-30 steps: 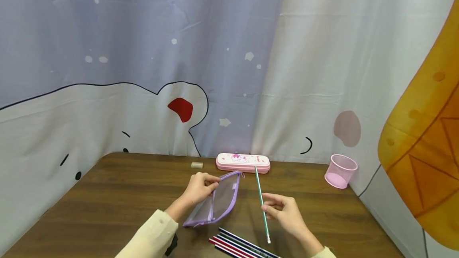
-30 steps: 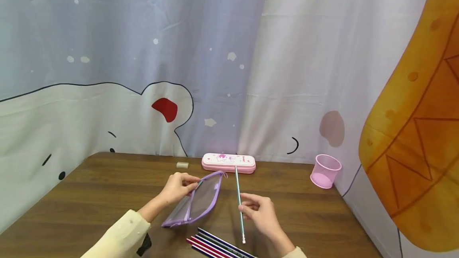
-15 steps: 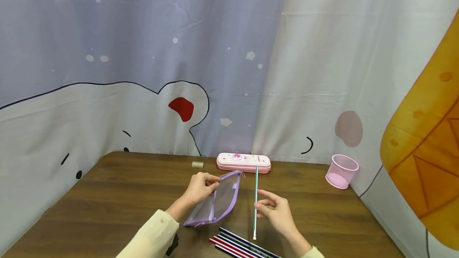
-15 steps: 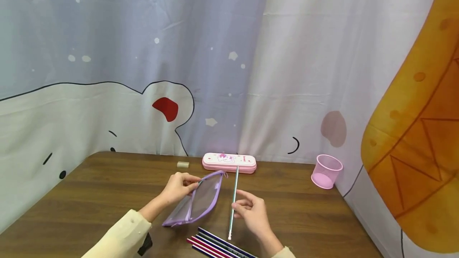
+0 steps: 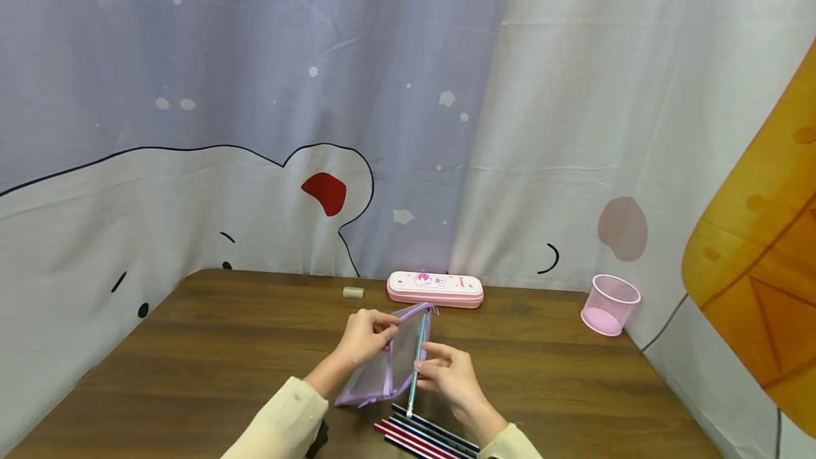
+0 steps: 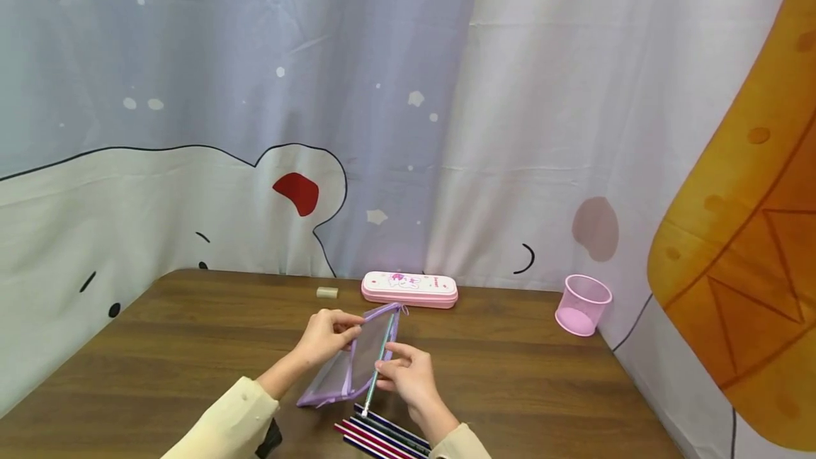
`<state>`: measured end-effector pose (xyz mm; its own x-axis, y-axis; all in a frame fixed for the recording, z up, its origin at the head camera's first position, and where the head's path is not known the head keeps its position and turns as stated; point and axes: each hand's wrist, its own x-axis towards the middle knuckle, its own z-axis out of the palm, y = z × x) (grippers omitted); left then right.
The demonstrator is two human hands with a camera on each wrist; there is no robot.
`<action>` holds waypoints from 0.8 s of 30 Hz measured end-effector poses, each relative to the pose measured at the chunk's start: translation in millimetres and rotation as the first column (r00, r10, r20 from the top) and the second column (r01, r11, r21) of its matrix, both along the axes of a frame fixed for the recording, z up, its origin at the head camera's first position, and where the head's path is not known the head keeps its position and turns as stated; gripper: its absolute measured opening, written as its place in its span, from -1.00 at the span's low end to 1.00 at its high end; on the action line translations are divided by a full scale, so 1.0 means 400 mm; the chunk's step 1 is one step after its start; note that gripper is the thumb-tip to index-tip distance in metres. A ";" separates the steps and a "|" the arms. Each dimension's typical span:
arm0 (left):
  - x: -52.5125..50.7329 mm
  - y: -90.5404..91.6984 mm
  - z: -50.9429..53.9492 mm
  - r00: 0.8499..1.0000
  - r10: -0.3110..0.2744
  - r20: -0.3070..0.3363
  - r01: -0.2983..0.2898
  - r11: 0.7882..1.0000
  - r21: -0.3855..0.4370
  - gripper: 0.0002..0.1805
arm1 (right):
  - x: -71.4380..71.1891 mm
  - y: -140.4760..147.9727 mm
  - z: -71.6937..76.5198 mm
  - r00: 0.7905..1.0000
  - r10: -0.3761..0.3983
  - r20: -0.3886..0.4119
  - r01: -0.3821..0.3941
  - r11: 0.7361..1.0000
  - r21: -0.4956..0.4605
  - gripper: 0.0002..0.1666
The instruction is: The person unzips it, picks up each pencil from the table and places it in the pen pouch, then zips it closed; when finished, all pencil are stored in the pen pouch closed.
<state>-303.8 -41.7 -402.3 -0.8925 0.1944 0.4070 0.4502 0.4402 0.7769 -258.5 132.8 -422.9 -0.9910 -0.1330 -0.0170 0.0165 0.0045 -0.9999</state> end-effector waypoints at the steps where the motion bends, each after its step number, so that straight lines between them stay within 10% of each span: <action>1: 0.001 0.002 0.001 1.000 -0.004 0.003 0.004 1.000 0.002 -0.84 | -0.004 -0.004 -0.002 1.000 -0.003 0.011 0.003 1.000 -0.001 -0.37; 24: 0.013 0.022 -0.001 0.990 -0.103 0.100 0.098 0.993 0.059 -0.81 | -0.036 -0.044 -0.017 0.989 -0.145 0.032 0.146 0.989 -0.016 -0.41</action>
